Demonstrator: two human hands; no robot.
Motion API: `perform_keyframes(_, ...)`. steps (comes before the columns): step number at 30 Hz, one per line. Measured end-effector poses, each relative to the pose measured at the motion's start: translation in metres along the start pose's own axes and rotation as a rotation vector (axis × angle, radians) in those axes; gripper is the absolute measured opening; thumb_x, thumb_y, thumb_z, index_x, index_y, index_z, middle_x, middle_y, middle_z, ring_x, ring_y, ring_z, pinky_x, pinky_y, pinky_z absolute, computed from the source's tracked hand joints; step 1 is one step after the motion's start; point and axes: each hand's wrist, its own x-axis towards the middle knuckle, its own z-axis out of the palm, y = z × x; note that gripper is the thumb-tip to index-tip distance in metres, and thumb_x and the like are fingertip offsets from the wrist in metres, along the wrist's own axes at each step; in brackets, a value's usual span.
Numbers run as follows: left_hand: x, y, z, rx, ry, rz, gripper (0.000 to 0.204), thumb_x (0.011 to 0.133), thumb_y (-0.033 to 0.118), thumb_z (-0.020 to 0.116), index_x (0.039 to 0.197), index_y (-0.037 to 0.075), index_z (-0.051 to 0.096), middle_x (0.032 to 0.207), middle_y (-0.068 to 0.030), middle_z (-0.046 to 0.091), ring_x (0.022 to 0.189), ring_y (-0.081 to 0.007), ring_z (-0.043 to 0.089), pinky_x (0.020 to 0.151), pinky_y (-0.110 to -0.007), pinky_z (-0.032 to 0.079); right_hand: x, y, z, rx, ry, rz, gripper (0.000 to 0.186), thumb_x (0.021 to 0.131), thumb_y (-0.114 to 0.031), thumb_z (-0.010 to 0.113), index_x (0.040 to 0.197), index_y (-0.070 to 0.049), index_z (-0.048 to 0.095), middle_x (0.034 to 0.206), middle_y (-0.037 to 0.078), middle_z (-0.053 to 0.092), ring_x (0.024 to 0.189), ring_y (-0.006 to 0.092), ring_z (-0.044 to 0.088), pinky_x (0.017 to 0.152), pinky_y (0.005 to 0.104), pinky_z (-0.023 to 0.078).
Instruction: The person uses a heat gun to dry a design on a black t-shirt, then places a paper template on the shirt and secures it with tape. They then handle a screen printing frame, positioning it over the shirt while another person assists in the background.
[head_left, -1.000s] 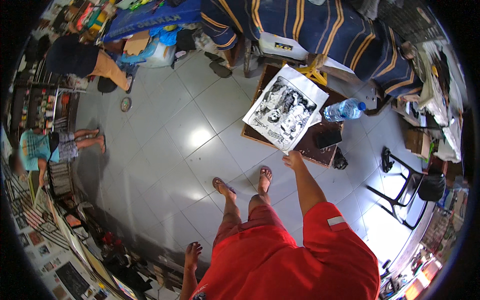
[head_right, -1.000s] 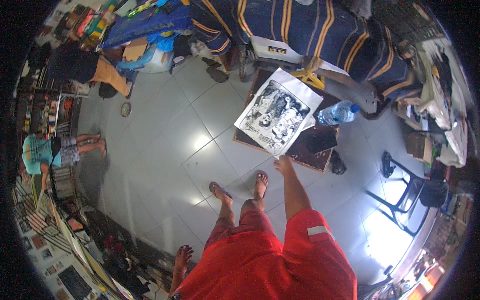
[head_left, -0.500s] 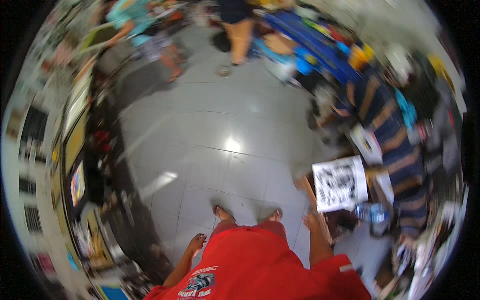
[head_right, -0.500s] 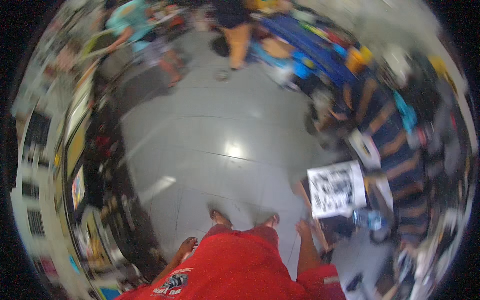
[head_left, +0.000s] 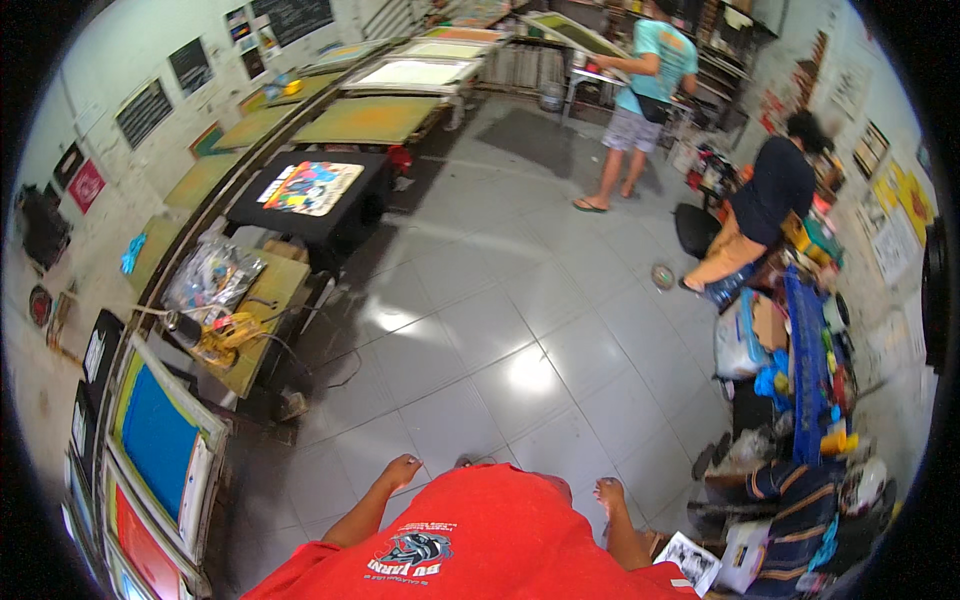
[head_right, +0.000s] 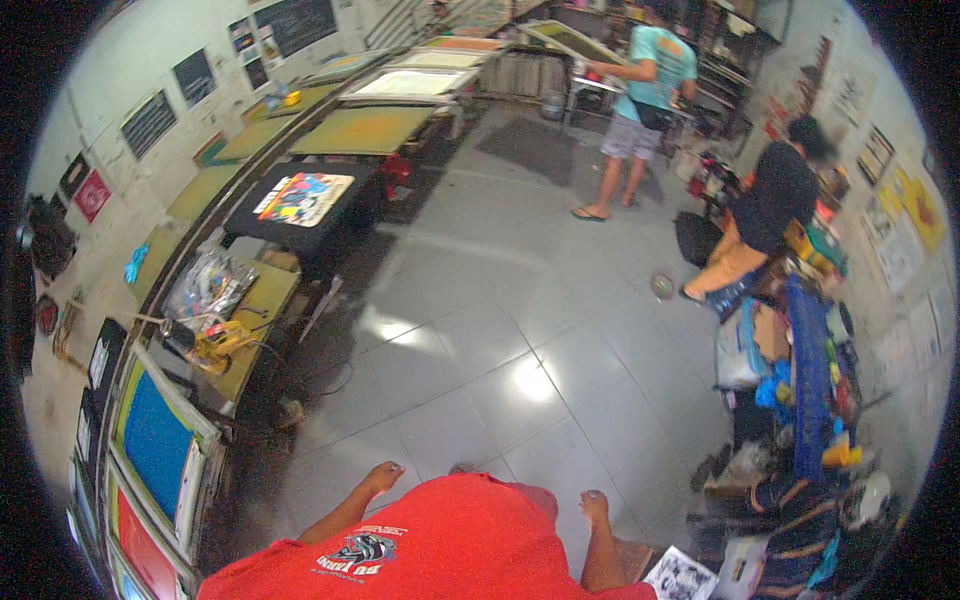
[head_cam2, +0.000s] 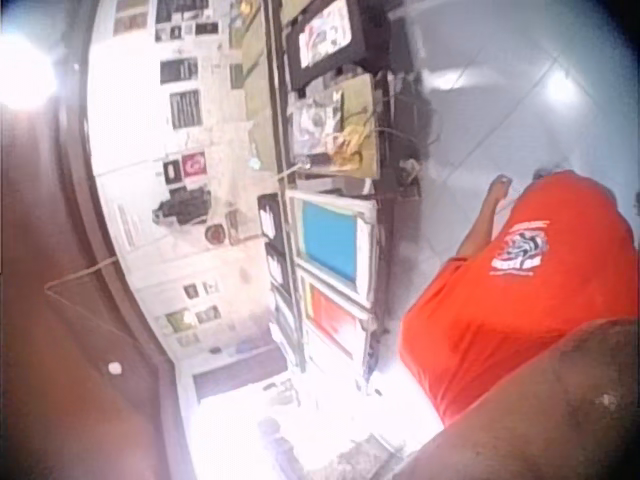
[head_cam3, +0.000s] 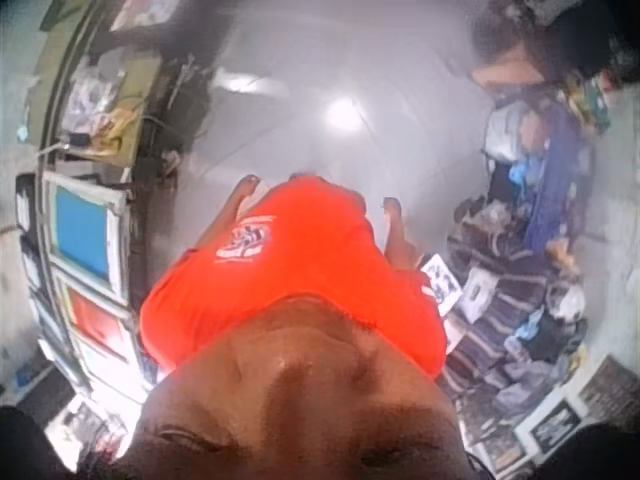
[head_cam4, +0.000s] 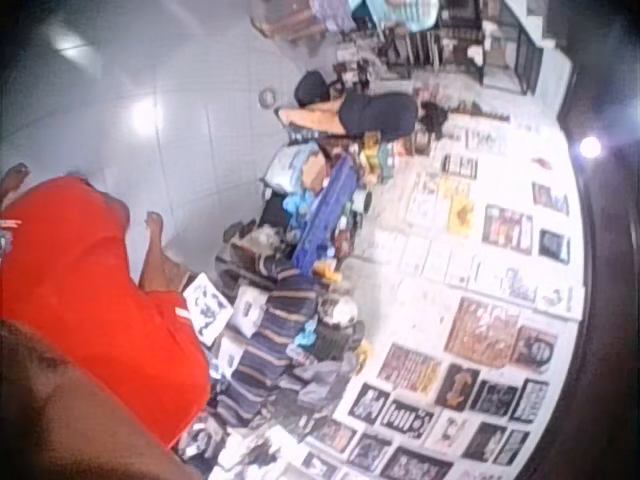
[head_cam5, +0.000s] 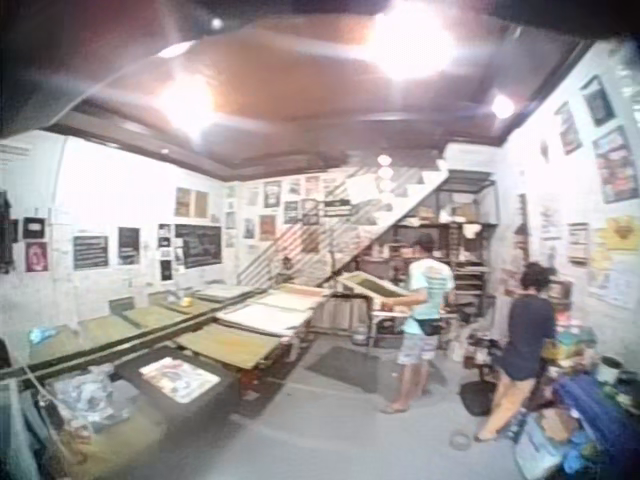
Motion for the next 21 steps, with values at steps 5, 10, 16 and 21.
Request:
perform_keyframes(5, 0.007, -0.016, -0.034, -0.168, 0.049, -0.156, 0.050, 0.087, 0.046, 0.053, 0.104, 0.000, 0.062, 0.100, -0.0209, 0.065, 0.097, -0.0346, 0.061, 0.083, -0.040, 0.048, 0.019, -0.138, 0.108, -0.274, -0.228, -0.196, 0.038, 0.084, -0.020, 0.062, 0.113, 0.005, 0.056, 0.092, 0.014, 0.065, 0.075, 0.0221, 0.065, 0.065, 0.0314, 0.051)
perform_keyframes(10, 0.029, -0.067, -0.007, -0.121, 0.106, -0.072, 0.047, 0.086, 0.045, 0.054, 0.091, 0.000, 0.064, 0.081, -0.0187, 0.066, 0.079, -0.0338, 0.063, 0.073, -0.044, 0.047, 0.063, -0.213, 0.157, -0.588, -0.421, -0.297, 0.041, 0.086, -0.023, 0.060, 0.115, 0.005, 0.054, 0.095, 0.015, 0.064, 0.082, 0.0211, 0.065, 0.060, 0.0304, 0.048)
perform_keyframes(16, 0.058, -0.105, -0.005, -0.161, 0.297, -0.144, 0.042, 0.085, 0.041, 0.055, 0.094, 0.000, 0.064, 0.088, -0.0179, 0.066, 0.086, -0.0301, 0.063, 0.078, -0.039, 0.048, 0.165, -0.243, 0.158, -0.983, -0.434, -0.265, 0.049, 0.082, -0.034, 0.064, 0.113, 0.003, 0.059, 0.103, 0.021, 0.065, 0.093, 0.0301, 0.064, 0.084, 0.0378, 0.050)
perform_keyframes(21, 0.050, -0.042, -0.068, -0.238, 0.942, -0.070, 0.029, 0.083, 0.024, 0.062, 0.102, 0.002, 0.062, 0.094, -0.0143, 0.065, 0.092, -0.0254, 0.062, 0.080, -0.035, 0.048, 0.307, -0.287, 0.162, -1.340, -0.586, -0.290, 0.048, 0.082, -0.041, 0.060, 0.106, 0.001, 0.064, 0.107, 0.022, 0.063, 0.102, 0.0375, 0.059, 0.090, 0.0426, 0.046)
